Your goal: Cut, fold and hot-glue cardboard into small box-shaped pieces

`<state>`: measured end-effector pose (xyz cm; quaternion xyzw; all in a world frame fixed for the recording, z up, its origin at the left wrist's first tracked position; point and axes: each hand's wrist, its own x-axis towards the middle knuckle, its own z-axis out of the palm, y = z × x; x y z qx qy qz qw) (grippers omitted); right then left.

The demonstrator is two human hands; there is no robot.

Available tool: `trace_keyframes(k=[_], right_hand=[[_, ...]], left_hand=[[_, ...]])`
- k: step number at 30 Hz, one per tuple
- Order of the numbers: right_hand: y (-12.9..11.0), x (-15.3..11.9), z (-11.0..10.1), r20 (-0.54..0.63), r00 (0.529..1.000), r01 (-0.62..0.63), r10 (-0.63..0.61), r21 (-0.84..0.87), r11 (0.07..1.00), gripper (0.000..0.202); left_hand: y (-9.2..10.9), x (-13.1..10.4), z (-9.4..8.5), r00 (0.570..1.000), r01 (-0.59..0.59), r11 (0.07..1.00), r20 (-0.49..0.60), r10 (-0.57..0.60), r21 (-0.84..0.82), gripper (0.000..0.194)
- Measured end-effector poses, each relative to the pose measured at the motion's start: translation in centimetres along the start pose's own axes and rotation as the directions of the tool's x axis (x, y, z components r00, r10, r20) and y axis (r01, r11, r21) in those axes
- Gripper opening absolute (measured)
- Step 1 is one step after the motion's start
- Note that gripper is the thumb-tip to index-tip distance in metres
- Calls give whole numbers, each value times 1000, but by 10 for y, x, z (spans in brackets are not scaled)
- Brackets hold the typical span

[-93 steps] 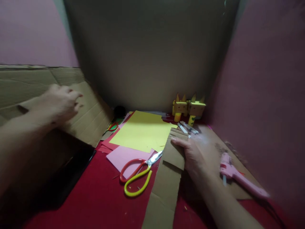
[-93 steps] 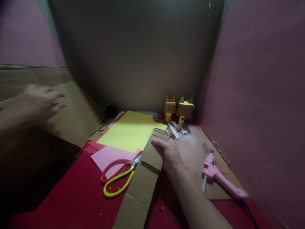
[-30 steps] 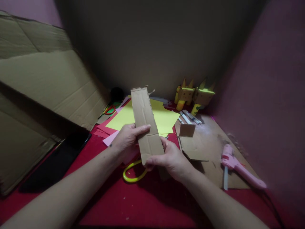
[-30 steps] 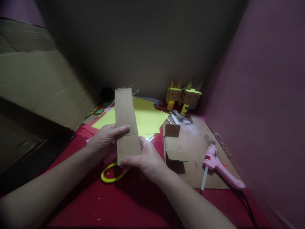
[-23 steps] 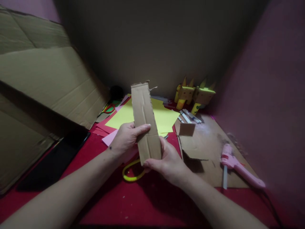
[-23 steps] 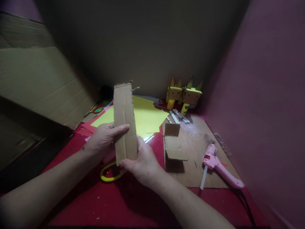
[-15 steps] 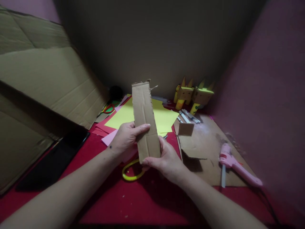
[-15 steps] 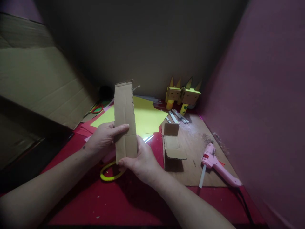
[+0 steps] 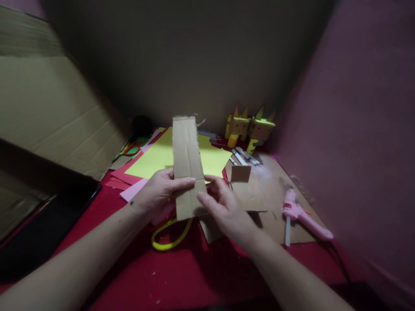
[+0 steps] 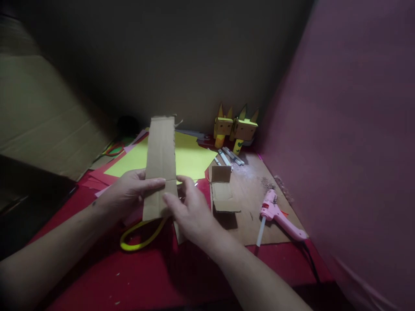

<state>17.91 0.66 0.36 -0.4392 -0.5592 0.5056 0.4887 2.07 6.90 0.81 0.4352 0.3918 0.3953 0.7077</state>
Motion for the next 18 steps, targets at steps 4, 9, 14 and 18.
trace_keyframes(k=[4, 9, 14, 18], right_hand=[[-25, -31, -53, 158, 969, 244, -188, -706, 665, 47], [7, -47, -105, 217, 938, 271, -271, -945, 182, 44], [17, -36, -108, 100, 872, 212, -480, -960, 185, 40], [1, -33, -79, 57, 758, 310, -650, -908, 282, 46]], left_hand=[[1, 0, 4, 1000, -28, 999, -7, 28, 19, 51], [-5, 4, 3, 998, -64, 997, 25, 63, 38, 66], [-17, 10, -4, 996, -91, 996, 28, 90, 12, 55], [-20, 8, -1, 991, -136, 988, -7, 137, 69, 39]])
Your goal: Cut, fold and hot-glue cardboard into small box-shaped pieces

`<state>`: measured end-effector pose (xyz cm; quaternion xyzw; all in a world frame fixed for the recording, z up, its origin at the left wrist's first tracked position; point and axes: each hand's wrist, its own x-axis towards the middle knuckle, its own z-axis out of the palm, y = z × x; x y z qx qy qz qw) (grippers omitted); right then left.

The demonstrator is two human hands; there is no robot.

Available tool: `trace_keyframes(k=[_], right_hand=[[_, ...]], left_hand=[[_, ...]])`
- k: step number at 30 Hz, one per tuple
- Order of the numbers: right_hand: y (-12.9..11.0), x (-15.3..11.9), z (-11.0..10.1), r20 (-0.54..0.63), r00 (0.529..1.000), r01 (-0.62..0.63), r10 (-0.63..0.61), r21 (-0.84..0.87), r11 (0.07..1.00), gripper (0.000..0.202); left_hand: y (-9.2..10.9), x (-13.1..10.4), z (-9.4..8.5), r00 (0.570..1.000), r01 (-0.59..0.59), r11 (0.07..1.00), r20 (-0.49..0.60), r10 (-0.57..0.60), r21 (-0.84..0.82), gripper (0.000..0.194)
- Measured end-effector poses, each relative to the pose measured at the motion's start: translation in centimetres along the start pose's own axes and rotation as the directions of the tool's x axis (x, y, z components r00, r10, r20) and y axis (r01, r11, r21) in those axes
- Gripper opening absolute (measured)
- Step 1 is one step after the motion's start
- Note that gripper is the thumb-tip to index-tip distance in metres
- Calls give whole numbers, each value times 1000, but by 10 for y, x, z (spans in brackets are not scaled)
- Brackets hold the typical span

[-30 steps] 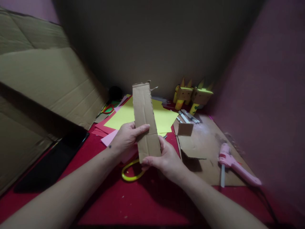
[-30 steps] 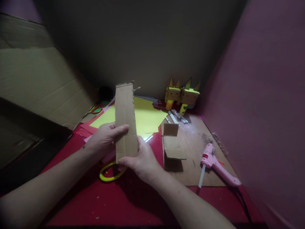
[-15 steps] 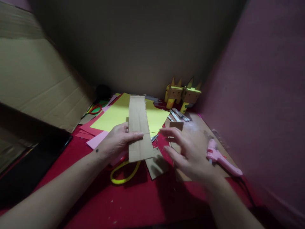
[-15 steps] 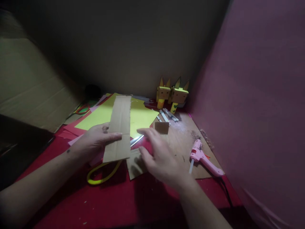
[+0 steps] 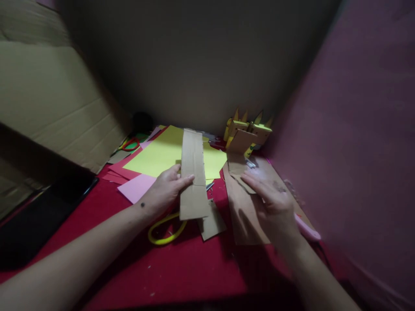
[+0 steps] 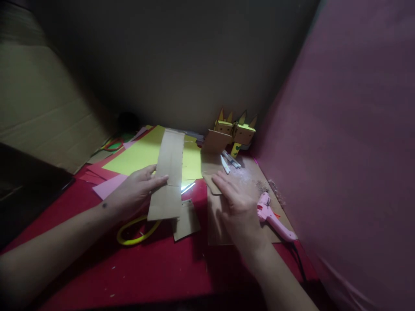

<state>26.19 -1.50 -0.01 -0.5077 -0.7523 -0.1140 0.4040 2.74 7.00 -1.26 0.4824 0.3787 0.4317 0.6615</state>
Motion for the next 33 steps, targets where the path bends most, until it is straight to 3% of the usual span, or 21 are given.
trace_keyframes(k=[1, 5, 9, 12, 16, 18, 19, 20, 21, 22, 24, 25, 27, 33], right_hand=[[-9, 0, 5, -16, 1000, 8, -8, 15, 1000, 47], [-38, -10, 43, 100, 993, 62, -63, 10, 998, 56], [-52, -21, 72, 168, 983, 64, -71, 44, 997, 66], [-56, -20, 71, 237, 970, 17, -49, 138, 990, 68], [-58, -12, 54, 346, 937, -94, -47, 381, 920, 66], [-58, -7, 49, 322, 941, -268, 101, 532, 803, 53], [-58, -5, 48, 320, 918, -388, 233, 607, 694, 48], [-57, -2, 48, 346, 864, -500, 365, 677, 541, 45], [-57, 0, 49, 417, 782, -594, 463, 724, 350, 45], [-56, 3, 50, 521, 694, -661, 496, 734, 154, 46], [-54, 9, 52, 729, 564, -727, 388, 662, -185, 44], [-52, 11, 53, 788, 529, -740, 314, 610, -285, 45], [-51, 15, 54, 834, 503, -753, 227, 551, -359, 40], [-49, 19, 60, 834, 499, -759, 234, 551, -346, 29]], left_hand=[[0, -2, 2, 1000, -11, 1000, -13, 11, 11, 37], [2, -8, 14, 997, -66, 994, -31, 64, -86, 33], [2, -9, 20, 998, -15, 966, -60, -1, -257, 24], [2, -8, 19, 999, 0, 944, -34, -12, -330, 23], [2, -7, 15, 1000, 7, 954, -1, -8, -298, 33], [2, -6, 15, 1000, 5, 961, 1, -5, -275, 32], [3, -6, 15, 1000, 12, 964, 3, -12, -266, 30], [3, -6, 15, 1000, 22, 966, 1, -23, -259, 29], [3, -6, 15, 999, 31, 968, -6, -34, -248, 28], [4, -5, 14, 999, 34, 974, -14, -38, -226, 29], [4, -5, 13, 999, 17, 987, -29, -22, -163, 30], [4, -4, 12, 1000, 6, 992, -29, -10, -125, 31], [4, -4, 10, 1000, -15, 998, -18, 14, -60, 34], [2, -2, 5, 997, -76, 995, 14, 76, 65, 31]])
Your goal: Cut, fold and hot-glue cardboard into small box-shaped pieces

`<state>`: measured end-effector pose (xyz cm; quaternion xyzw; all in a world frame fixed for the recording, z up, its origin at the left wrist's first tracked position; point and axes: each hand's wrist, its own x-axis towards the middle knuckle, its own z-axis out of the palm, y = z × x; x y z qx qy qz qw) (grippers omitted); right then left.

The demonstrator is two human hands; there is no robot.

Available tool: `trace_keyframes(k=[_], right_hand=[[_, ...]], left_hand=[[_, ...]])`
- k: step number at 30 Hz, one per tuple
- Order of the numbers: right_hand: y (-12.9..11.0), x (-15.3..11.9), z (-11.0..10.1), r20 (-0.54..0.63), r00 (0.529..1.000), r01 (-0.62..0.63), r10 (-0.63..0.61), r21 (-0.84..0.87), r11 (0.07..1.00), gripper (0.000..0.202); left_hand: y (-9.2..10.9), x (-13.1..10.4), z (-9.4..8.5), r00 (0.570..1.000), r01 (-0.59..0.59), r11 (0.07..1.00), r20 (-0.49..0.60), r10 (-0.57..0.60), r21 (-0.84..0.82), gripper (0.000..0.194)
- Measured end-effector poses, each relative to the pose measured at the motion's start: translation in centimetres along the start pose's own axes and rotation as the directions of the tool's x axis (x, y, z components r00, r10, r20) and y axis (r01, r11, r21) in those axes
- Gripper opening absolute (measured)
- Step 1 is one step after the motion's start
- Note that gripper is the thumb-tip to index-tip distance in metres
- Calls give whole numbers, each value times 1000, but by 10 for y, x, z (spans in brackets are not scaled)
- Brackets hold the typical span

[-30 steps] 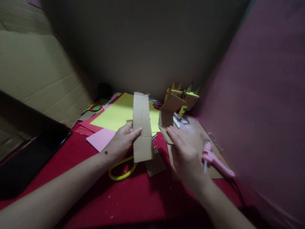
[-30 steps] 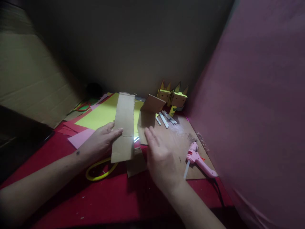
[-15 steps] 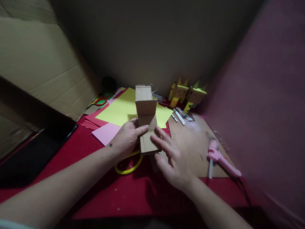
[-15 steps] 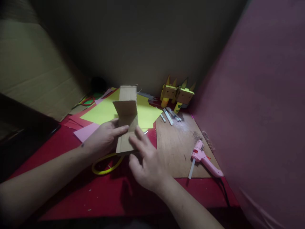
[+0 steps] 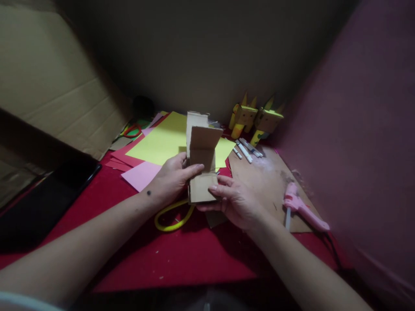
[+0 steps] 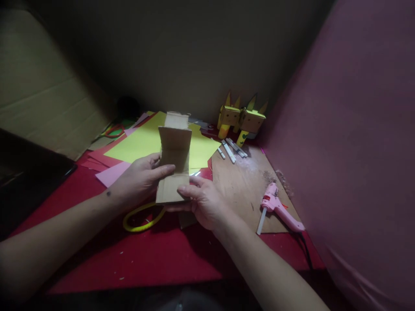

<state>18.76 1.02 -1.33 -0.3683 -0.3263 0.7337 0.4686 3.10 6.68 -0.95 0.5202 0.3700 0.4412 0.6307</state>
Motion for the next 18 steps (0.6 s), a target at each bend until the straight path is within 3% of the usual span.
trace_keyframes(k=[18], right_hand=[[6, 5, -6, -38, 999, 16, -15, 12, 1000, 33]], left_hand=[[-6, 4, -1, 999, -11, 1000, 31, 11, 21, 30]])
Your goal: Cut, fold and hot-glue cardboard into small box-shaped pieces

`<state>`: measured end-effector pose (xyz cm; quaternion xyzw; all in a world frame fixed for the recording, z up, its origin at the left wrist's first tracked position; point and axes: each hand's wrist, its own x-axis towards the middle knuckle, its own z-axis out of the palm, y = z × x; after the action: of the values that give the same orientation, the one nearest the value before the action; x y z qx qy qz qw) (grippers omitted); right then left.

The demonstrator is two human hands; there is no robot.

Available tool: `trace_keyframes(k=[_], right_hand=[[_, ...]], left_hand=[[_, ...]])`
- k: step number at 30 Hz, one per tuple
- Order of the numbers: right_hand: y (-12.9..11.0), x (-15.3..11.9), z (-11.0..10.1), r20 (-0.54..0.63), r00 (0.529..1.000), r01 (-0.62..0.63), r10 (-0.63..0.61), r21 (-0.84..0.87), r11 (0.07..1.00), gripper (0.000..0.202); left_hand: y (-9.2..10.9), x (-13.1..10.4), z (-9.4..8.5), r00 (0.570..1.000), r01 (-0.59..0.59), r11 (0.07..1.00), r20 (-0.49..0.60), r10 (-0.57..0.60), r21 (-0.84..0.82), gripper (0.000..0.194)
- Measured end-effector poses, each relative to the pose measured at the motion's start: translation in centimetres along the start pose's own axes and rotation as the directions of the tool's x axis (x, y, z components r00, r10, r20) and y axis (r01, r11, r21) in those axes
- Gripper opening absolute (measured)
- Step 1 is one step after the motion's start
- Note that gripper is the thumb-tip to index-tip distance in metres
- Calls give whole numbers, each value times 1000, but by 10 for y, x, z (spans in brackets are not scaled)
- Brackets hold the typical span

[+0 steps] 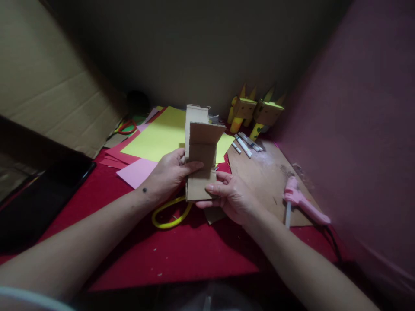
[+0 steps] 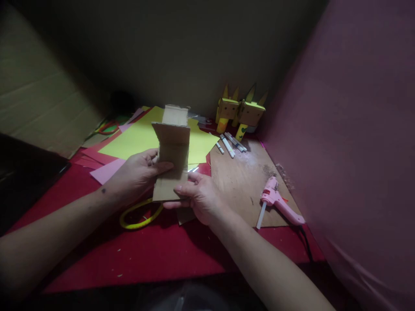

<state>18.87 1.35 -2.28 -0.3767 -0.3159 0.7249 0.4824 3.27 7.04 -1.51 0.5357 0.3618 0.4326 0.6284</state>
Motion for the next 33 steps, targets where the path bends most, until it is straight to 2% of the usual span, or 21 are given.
trace_keyframes(k=[7, 12, 17, 20, 24, 29, 33], right_hand=[[0, 1, 3, -37, 999, 3, -2, 19, 1000, 36], [-2, 1, 2, -42, 999, 8, -8, 12, 1000, 40], [-4, 1, 2, -46, 997, 63, -63, 4, 998, 38], [-3, 1, 2, -55, 993, 100, -100, 0, 995, 40], [2, 1, 2, -82, 983, 165, -165, -4, 986, 41], [6, -1, 3, -96, 965, 238, -243, -55, 970, 37], [6, -5, 4, -80, 954, 281, -290, -102, 954, 32]], left_hand=[[1, -1, 2, 999, 1, 1000, -42, -1, -14, 32], [3, -2, -1, 1000, 12, 998, 17, -11, -57, 43], [5, -4, -1, 987, 122, 985, 120, -107, -121, 39], [5, -4, -1, 960, 208, 965, 222, -170, -160, 36], [4, -5, 1, 952, 270, 933, 212, -221, -238, 34], [7, -9, 4, 961, 219, 951, 216, -172, -218, 34], [11, -10, 1, 991, 38, 999, 126, -34, -33, 24]])
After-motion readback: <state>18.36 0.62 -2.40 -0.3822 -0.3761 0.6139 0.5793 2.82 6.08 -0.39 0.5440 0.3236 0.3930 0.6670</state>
